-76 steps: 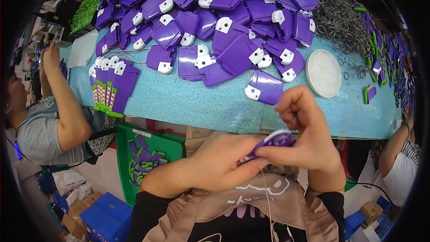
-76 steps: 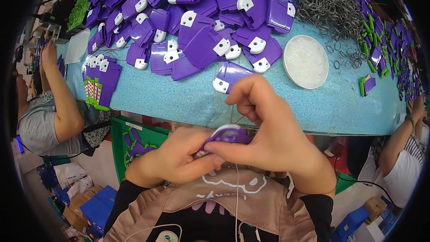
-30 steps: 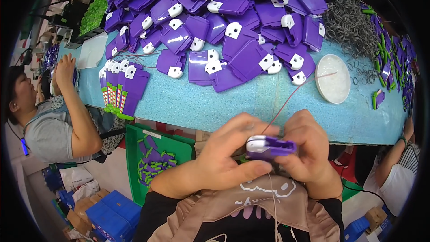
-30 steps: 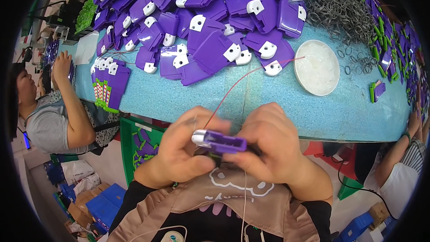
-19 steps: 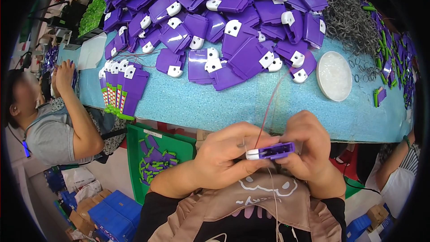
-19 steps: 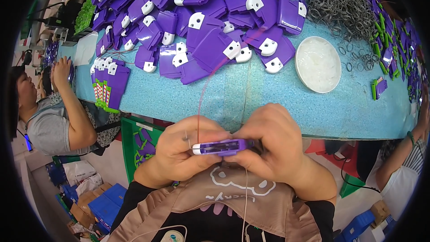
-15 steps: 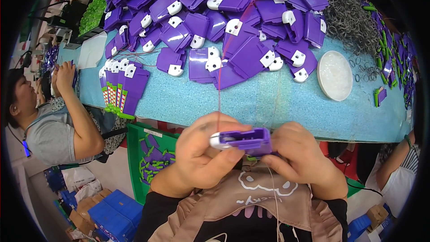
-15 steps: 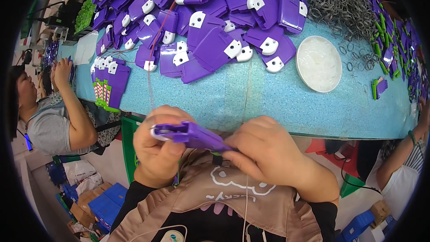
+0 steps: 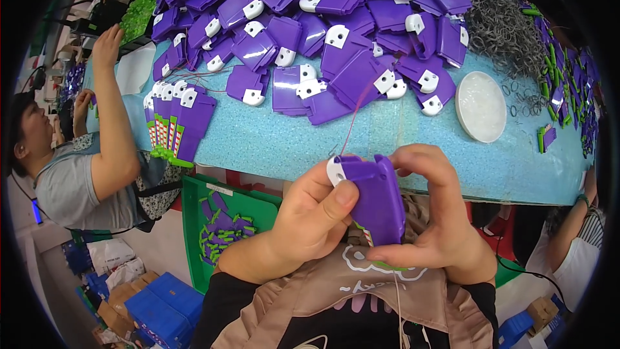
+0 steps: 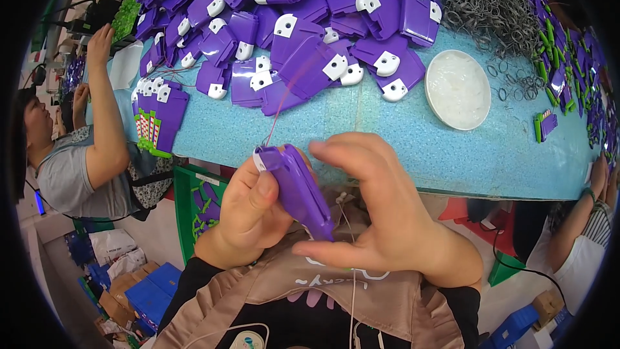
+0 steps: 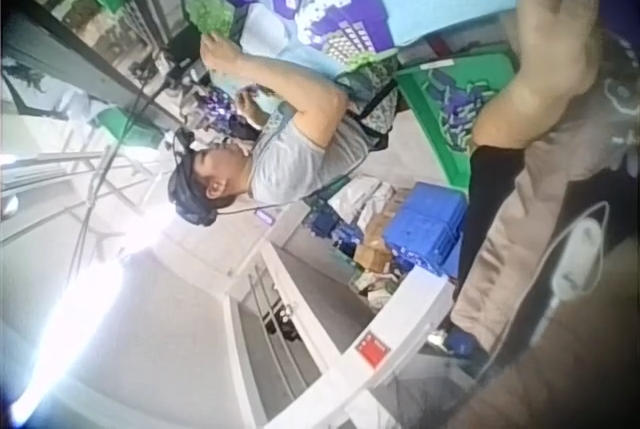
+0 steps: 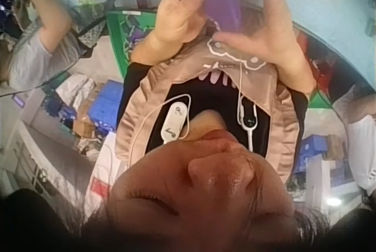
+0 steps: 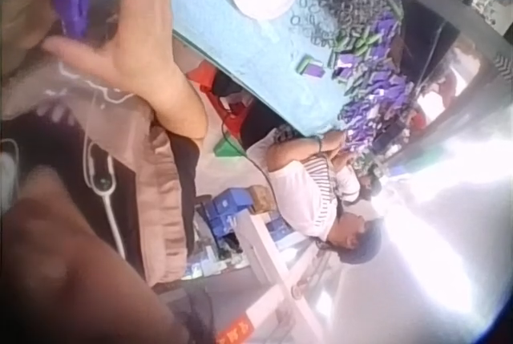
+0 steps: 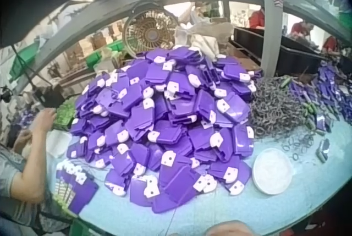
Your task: The person assembles toy components by hand, inserting internal mechanism parts and strings into plastic housing pieces and snapping the casings together.
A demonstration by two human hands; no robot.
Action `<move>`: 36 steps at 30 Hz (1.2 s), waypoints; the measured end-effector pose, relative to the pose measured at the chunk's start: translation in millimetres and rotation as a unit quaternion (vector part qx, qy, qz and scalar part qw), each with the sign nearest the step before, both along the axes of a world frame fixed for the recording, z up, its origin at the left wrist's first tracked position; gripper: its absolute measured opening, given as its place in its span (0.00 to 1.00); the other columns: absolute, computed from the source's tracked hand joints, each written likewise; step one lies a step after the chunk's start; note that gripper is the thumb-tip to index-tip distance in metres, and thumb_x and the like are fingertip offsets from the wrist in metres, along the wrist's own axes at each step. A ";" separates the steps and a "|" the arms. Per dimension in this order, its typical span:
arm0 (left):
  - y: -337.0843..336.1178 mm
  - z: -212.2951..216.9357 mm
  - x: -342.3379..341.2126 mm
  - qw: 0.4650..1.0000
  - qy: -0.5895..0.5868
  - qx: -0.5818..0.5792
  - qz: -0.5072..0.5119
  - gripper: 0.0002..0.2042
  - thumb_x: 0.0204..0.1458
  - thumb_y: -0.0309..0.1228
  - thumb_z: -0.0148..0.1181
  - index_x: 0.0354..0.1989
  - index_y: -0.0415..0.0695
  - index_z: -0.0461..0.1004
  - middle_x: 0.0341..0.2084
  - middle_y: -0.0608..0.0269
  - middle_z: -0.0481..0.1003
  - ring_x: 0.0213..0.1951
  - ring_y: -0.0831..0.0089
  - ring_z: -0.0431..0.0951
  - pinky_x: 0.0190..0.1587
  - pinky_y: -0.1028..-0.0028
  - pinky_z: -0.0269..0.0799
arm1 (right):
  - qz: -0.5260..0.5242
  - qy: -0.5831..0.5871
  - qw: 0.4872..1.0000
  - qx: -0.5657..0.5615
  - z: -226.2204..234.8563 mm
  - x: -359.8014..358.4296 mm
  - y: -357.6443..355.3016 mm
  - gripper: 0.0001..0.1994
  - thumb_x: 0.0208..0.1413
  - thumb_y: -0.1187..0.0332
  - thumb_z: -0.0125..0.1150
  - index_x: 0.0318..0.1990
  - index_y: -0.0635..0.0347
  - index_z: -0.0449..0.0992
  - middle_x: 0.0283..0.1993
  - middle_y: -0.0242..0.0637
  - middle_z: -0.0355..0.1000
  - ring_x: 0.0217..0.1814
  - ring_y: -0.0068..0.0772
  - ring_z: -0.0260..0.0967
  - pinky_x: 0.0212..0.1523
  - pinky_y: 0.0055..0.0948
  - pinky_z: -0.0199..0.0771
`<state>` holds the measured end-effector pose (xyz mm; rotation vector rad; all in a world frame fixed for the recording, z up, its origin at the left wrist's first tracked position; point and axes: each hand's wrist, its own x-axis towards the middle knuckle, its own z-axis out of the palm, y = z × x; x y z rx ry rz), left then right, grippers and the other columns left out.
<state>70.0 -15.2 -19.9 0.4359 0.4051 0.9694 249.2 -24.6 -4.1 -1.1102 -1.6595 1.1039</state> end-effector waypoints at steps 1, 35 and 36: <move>-0.2 0.0 0.2 1.000 0.002 -0.009 0.006 0.13 0.56 0.29 0.48 0.47 0.36 0.62 0.46 0.55 0.65 0.45 0.71 0.68 0.48 0.71 0.64 | 0.023 -0.022 0.999 0.000 0.2 0.0 3.6 0.23 0.37 0.66 0.68 0.42 0.63 0.69 0.25 0.36 0.69 0.24 0.37 0.68 0.27 0.31 0.66; -3.7 -10.4 -9.5 0.993 0.117 0.011 0.027 0.17 0.54 0.37 0.51 0.49 0.42 0.62 0.46 0.49 0.63 0.49 0.63 0.66 0.50 0.63 0.64 | 0.018 -0.062 0.998 0.006 5.4 -3.9 3.4 0.08 0.38 0.73 0.64 0.27 0.63 0.71 0.23 0.40 0.66 0.23 0.40 0.64 0.23 0.31 0.61; -3.2 -12.4 -8.6 0.984 0.151 0.086 0.048 0.16 0.55 0.36 0.50 0.49 0.42 0.62 0.46 0.50 0.63 0.48 0.64 0.66 0.50 0.63 0.63 | 0.022 -0.065 0.998 0.007 6.0 -5.9 4.6 0.08 0.38 0.73 0.64 0.27 0.63 0.71 0.23 0.40 0.66 0.23 0.40 0.64 0.23 0.31 0.61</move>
